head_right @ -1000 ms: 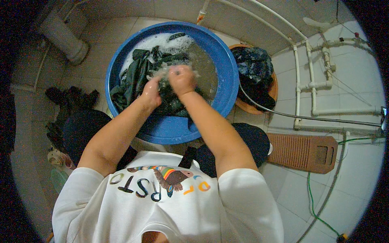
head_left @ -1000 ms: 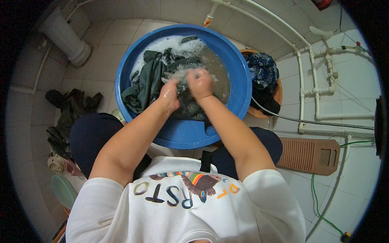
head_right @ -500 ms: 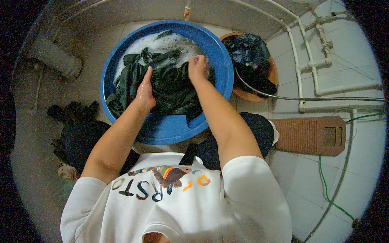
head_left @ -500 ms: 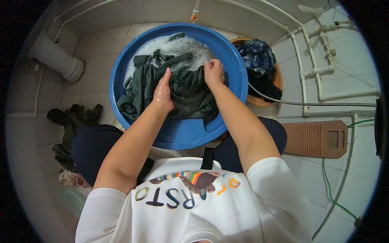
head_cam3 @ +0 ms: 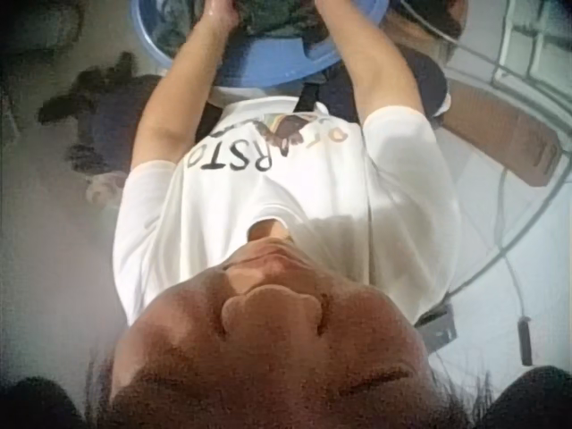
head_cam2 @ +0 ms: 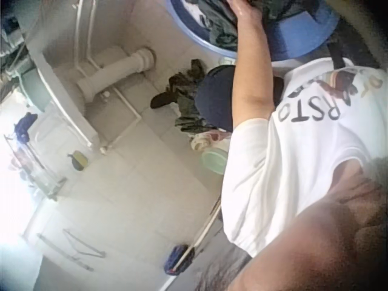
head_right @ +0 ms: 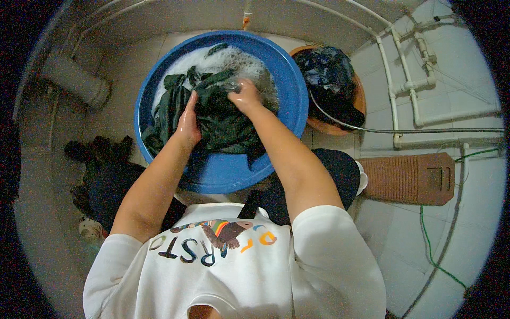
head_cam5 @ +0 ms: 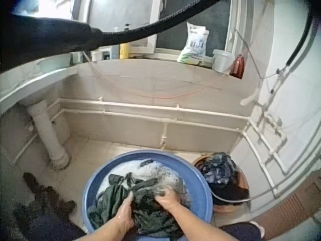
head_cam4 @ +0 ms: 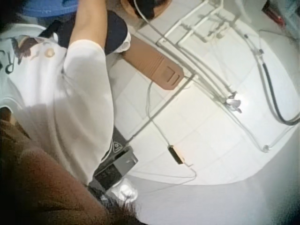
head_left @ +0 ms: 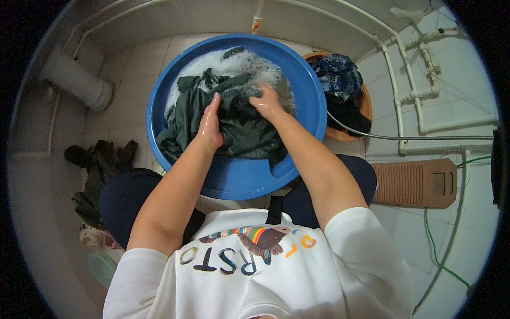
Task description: The person hand-washes dark green garments in a blue plastic basin filled with soapy water. They scrub the fabric by hand, wring out the water, and place the wet items into a separate orange basin. The person repeats this process for multiple pieces of clothing.
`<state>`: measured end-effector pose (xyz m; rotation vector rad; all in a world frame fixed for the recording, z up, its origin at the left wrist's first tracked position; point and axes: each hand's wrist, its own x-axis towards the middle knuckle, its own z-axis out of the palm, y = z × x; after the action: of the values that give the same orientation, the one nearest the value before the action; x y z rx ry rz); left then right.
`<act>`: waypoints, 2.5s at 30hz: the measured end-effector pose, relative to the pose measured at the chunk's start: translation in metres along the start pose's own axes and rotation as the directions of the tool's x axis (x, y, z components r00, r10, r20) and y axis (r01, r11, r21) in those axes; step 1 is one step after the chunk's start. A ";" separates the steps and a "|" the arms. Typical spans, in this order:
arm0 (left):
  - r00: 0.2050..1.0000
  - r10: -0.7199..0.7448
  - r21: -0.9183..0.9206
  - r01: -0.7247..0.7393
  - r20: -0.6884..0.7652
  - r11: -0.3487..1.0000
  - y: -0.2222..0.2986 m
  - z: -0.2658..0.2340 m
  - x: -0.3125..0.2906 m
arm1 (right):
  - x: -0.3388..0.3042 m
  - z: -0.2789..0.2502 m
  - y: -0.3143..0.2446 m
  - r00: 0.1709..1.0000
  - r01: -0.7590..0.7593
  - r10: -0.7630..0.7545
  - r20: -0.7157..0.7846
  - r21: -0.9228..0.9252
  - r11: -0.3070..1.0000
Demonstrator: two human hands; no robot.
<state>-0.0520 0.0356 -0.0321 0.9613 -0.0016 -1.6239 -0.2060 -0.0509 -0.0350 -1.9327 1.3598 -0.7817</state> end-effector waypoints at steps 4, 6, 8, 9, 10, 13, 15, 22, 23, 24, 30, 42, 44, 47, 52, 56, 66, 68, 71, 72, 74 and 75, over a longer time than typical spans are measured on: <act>0.985 -0.166 -0.181 0.154 -0.056 0.971 0.020 0.013 -0.018 | -0.030 0.026 -0.065 0.919 0.364 -0.380 0.106 0.145 0.920; 0.973 -0.202 -0.379 0.230 0.112 0.896 0.013 -0.026 0.016 | -0.055 0.023 -0.101 0.850 0.495 -0.518 0.102 0.185 0.849; 0.953 -0.005 -0.263 0.089 0.303 0.961 0.002 -0.029 0.015 | -0.073 0.022 -0.113 0.779 0.593 -0.614 0.128 0.166 0.788; 0.949 0.183 0.027 -0.196 0.255 0.980 0.012 0.001 -0.017 | -0.080 0.020 -0.117 0.772 0.586 -0.607 0.189 0.159 0.795; 0.917 0.269 0.036 -0.293 0.295 0.956 0.003 -0.011 -0.011 | -0.079 0.025 -0.114 0.757 0.630 -0.649 0.074 0.176 0.756; 0.989 0.133 0.096 -0.127 -0.058 0.987 -0.008 -0.019 0.004 | -0.067 0.025 -0.098 0.742 0.671 -0.671 0.012 -0.005 0.742; 0.979 0.024 0.064 -0.011 -0.201 0.998 -0.009 0.012 -0.013 | -0.051 0.022 -0.076 0.945 0.298 -0.298 -0.133 -0.020 0.954; 0.798 0.241 -0.281 -0.094 0.552 0.955 -0.036 -0.034 0.025 | -0.065 0.025 -0.104 0.933 0.358 -0.351 -0.075 0.121 0.926; 0.529 0.371 -0.425 -0.020 0.763 0.905 -0.046 -0.047 0.039 | -0.070 0.024 -0.114 0.887 0.461 -0.460 -0.046 0.141 0.876; 0.614 0.298 -0.404 0.038 0.731 0.914 -0.046 -0.050 0.036 | -0.067 0.026 -0.106 0.882 0.470 -0.470 -0.030 0.127 0.874; 0.984 -0.175 -0.009 0.176 0.042 0.984 -0.001 0.039 -0.033 | -0.003 0.002 0.014 0.977 -0.018 -0.057 -0.206 -0.348 0.937; 0.984 0.167 0.033 -0.165 -0.059 0.986 -0.006 0.003 0.000 | -0.001 0.000 0.073 0.837 -0.379 0.528 0.140 -0.547 0.746; 0.996 0.084 -0.011 -0.084 -0.027 0.996 -0.005 0.002 0.001 | 0.007 -0.004 0.046 0.970 -0.169 0.191 0.151 -0.144 0.975; 0.986 -0.119 -0.117 0.133 0.118 0.984 0.008 0.025 -0.020 | 0.002 0.019 0.015 0.982 0.190 -0.187 -0.037 0.266 0.945; 0.998 0.004 -0.255 0.013 0.065 0.967 0.017 0.032 -0.037 | -0.064 0.022 -0.108 0.785 0.619 -0.618 -0.044 0.005 0.786; 0.764 0.139 -0.105 -0.094 0.630 0.990 -0.021 -0.039 0.014 | -0.078 0.025 -0.116 0.719 0.695 -0.694 -0.024 0.031 0.718; 0.995 -0.080 -0.063 0.076 -0.053 0.995 -0.015 -0.005 0.003 | -0.054 0.020 -0.091 0.956 0.252 -0.245 -0.159 0.027 0.967; 0.669 0.050 -0.307 0.272 0.741 0.912 -0.029 -0.047 0.029 | -0.066 0.032 -0.110 0.914 0.405 -0.394 -0.093 0.185 0.896; 0.974 0.061 0.209 -0.014 -0.219 0.978 -0.018 0.008 0.001 | -0.039 0.027 -0.066 0.926 0.338 -0.348 -0.145 -0.092 0.937; 0.988 -0.148 0.045 0.150 -0.051 0.988 -0.005 0.035 -0.025 | -0.025 0.020 -0.042 0.948 0.250 -0.279 -0.153 -0.188 0.950; 0.981 -0.193 0.009 0.193 0.018 0.981 -0.004 0.043 -0.031 | -0.005 0.005 0.003 0.966 -0.033 -0.031 -0.256 -0.241 0.970; 0.982 -0.180 0.007 0.180 0.049 0.984 -0.008 0.038 -0.024 | 0.003 -0.004 0.026 0.945 -0.159 0.072 -0.319 -0.256 0.953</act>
<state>-0.0806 0.0397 0.0030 0.9452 0.0507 -1.8138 -0.2228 -0.0615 -0.0521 -1.9750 1.8429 -0.8996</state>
